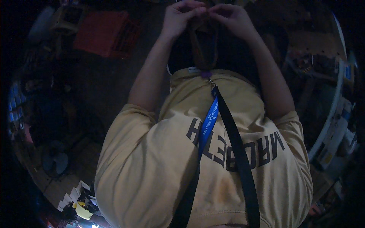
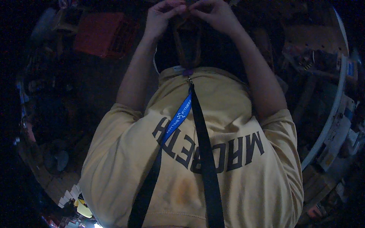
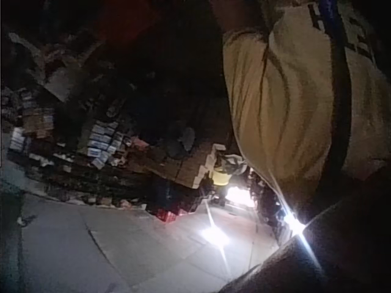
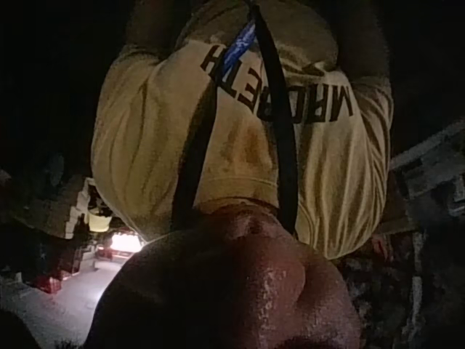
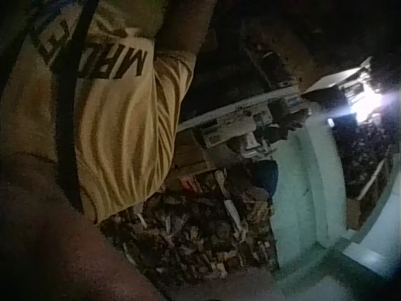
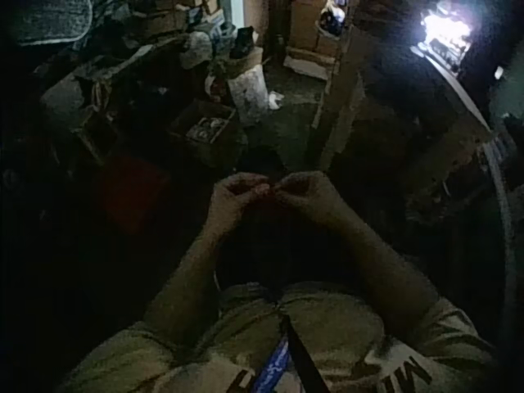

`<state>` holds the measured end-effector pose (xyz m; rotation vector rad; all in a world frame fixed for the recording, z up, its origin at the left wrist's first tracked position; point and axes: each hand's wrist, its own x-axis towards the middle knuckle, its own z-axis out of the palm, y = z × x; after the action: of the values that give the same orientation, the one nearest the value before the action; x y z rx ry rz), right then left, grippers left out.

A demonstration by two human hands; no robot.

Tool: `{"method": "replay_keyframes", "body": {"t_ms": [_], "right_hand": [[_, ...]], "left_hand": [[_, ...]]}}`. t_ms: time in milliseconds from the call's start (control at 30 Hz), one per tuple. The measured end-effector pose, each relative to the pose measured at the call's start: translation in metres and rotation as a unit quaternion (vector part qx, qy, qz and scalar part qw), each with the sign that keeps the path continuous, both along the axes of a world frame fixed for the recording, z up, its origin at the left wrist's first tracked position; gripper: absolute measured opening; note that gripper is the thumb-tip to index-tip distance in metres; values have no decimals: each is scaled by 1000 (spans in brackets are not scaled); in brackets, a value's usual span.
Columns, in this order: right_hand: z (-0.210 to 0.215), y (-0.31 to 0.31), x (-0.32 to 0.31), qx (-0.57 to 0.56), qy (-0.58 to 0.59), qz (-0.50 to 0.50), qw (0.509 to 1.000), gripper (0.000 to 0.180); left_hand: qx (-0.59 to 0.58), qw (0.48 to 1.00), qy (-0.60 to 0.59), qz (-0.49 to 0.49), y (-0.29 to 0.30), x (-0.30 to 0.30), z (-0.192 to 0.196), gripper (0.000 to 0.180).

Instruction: Threading laces through the eyelets of leather shoes in a shoe manufacturing environment.

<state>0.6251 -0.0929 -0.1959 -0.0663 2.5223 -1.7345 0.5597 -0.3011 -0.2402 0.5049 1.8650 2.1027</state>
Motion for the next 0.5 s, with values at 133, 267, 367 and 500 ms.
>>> {"method": "replay_keyframes", "body": {"t_ms": [133,267,367,500], "right_hand": [[15,-8,6,155,77,-8,985,20],[28,-18,10,128,201,23,971,18],[44,-26,17,171,130,-12,977,16],[32,-19,14,127,106,16,986,18]], "left_hand": [[9,999,-32,3,2,2,-2,20],[31,999,-9,30,4,3,-6,16],[50,998,-13,30,4,4,-11,15],[68,997,9,35,5,4,-14,16]]}}
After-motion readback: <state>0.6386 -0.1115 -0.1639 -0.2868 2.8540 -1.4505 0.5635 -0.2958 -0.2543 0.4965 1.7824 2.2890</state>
